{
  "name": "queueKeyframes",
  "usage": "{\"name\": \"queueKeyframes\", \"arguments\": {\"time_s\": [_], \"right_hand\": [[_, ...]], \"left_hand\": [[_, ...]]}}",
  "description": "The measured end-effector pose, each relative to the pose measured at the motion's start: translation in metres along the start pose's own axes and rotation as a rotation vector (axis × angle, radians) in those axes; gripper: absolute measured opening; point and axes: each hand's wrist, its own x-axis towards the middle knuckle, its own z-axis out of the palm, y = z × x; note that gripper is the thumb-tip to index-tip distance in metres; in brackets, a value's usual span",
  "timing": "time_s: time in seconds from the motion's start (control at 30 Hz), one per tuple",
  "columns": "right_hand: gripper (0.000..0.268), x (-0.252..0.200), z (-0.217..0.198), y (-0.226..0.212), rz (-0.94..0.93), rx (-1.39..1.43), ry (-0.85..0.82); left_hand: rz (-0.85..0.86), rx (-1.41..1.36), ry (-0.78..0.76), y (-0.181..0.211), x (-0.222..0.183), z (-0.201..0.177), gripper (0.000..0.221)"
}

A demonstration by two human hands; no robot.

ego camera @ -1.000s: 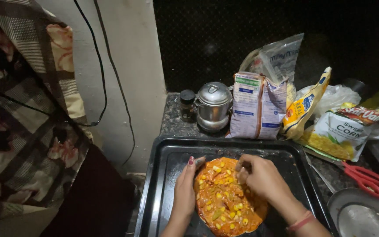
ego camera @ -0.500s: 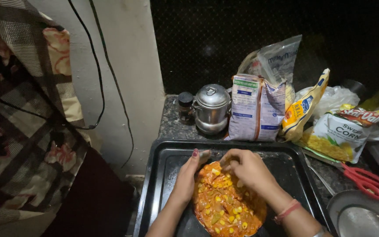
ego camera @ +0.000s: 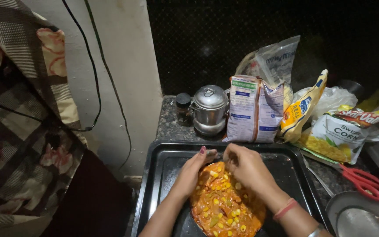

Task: Apply sauce, mayonnaise, and corn toppings to a pizza base.

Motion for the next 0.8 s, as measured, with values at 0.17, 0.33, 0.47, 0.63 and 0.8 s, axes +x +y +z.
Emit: {"name": "queueKeyframes", "arguments": {"time_s": [0.17, 0.33, 0.47, 0.63, 0.8], "right_hand": [[0.014, 0.013, 0.005, 0.028, 0.013, -0.102, -0.018], [0.022, 0.008, -0.014, 0.039, 0.188, 0.205, -0.093], [0.02, -0.012, -0.03, 0.018, 0.258, 0.141, -0.087], [0.021, -0.033, -0.022, 0.029, 0.032, -0.04, -0.253], [0.026, -0.045, -0.031, 0.027, -0.062, -0.25, -0.216]], "left_hand": [[-0.049, 0.092, -0.013, 0.012, -0.001, 0.004, 0.08], [0.0, 0.095, 0.027, 0.004, -0.001, -0.002, 0.081], [-0.011, 0.191, 0.105, 0.02, -0.012, 0.007, 0.067], [-0.016, 0.523, 0.167, 0.032, -0.02, 0.022, 0.04], [0.147, 0.655, 0.184, 0.014, -0.017, 0.02, 0.041]]}}
